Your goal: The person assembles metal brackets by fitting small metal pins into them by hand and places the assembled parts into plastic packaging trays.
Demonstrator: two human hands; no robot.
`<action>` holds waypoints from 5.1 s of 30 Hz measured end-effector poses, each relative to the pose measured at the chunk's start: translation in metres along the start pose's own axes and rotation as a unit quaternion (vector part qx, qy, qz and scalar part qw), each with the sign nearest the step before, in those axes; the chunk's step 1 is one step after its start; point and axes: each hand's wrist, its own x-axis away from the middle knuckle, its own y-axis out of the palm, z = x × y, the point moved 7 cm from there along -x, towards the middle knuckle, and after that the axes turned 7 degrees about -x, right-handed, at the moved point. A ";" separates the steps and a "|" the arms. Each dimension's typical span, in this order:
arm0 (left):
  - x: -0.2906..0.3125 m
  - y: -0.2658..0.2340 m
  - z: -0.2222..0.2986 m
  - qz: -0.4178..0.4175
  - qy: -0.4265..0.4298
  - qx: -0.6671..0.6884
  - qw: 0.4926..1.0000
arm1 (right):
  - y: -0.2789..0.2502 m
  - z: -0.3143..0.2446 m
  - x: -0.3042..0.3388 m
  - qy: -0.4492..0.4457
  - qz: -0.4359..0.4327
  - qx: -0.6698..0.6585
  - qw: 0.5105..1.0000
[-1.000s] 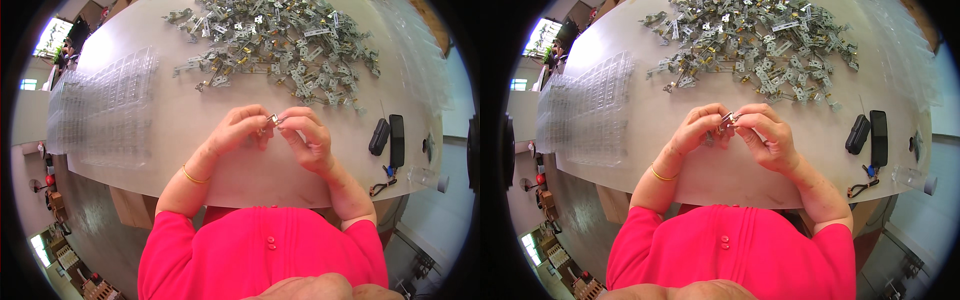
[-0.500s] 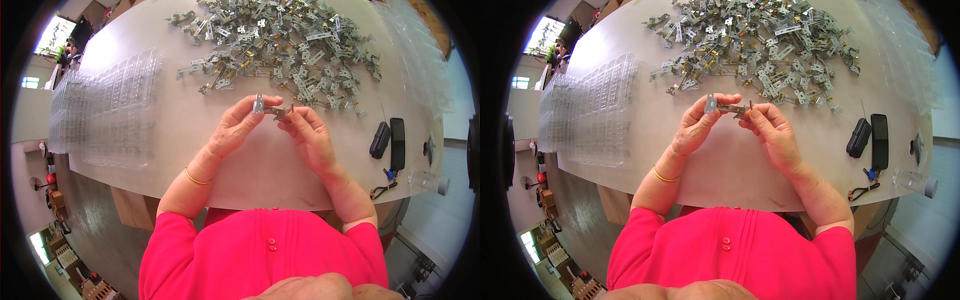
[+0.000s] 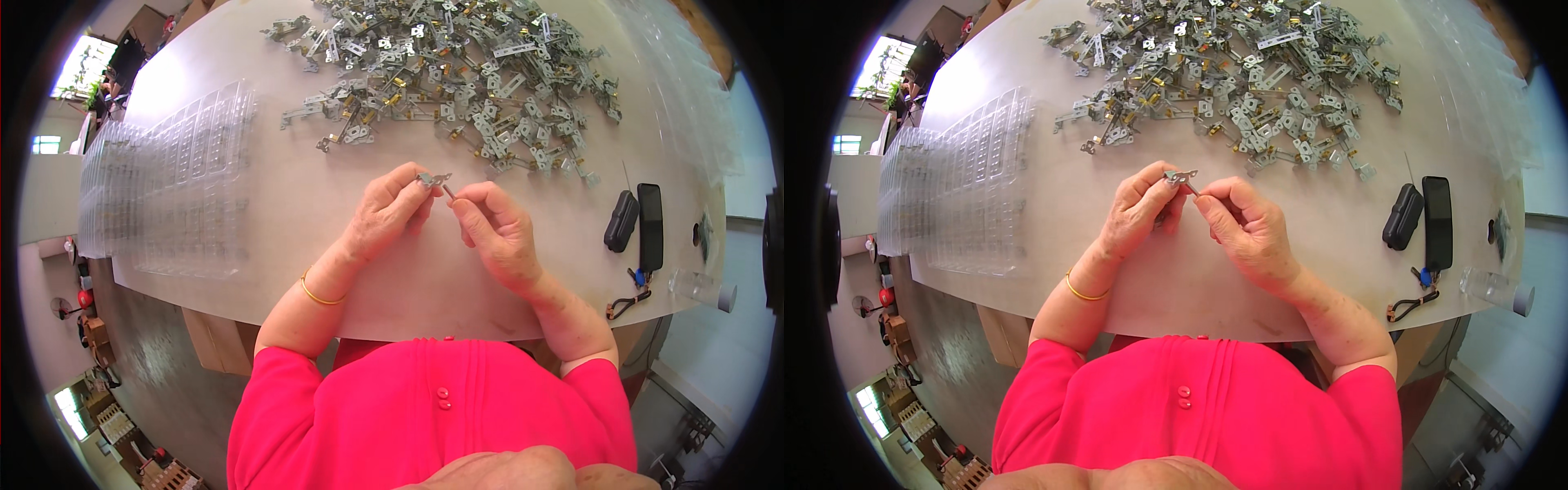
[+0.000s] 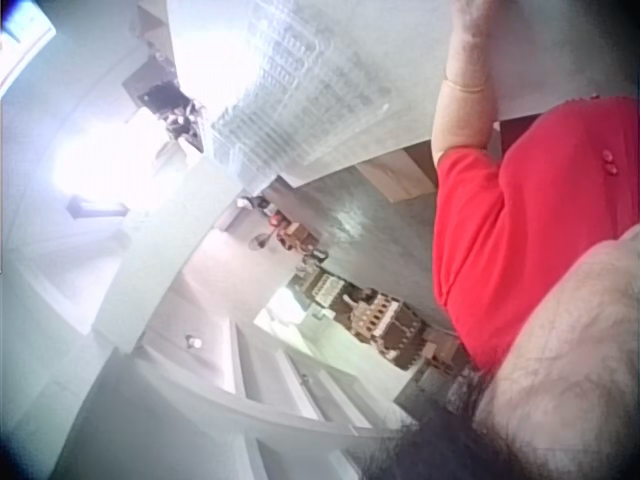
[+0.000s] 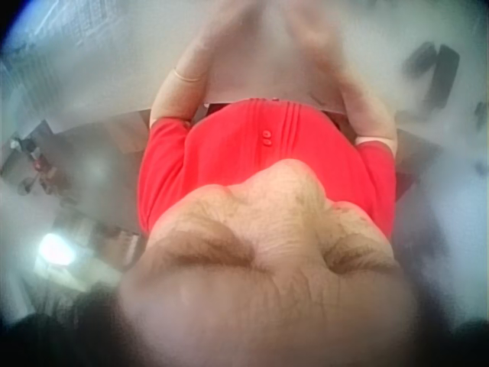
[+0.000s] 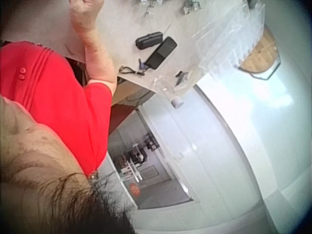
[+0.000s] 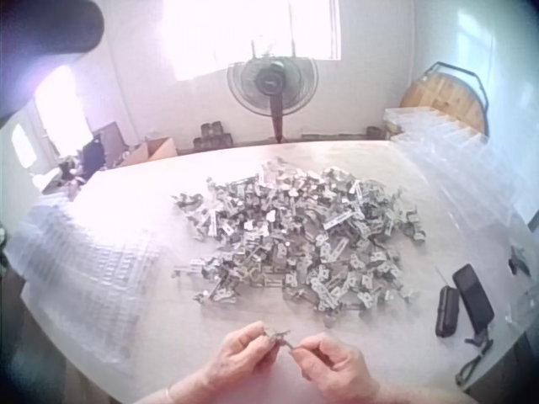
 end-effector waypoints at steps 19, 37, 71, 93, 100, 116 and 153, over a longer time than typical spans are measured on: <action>0.006 0.006 0.026 0.119 0.254 -0.323 0.904 | -0.002 0.001 -0.001 -0.060 0.029 0.015 0.998; 0.001 0.000 -0.001 0.042 -0.030 0.028 0.998 | -0.013 -0.005 -0.005 -0.066 0.075 -0.021 0.995; 0.012 0.022 0.029 0.063 0.295 -0.380 0.875 | -0.005 0.013 -0.007 0.037 -0.018 0.009 0.999; 0.005 -0.004 0.038 0.040 0.222 -0.254 0.941 | -0.020 -0.009 -0.014 -0.088 0.025 0.055 0.994; 0.004 0.006 0.003 -0.096 0.005 -0.039 0.995 | -0.030 -0.021 -0.018 -0.196 0.070 0.112 0.972; 0.003 0.004 0.018 0.088 0.172 -0.239 0.952 | -0.005 -0.035 -0.007 -0.257 0.040 0.341 0.903; 0.012 -0.024 0.034 0.168 -0.021 -0.500 0.849 | -0.012 -0.014 -0.012 -0.179 0.040 0.301 0.936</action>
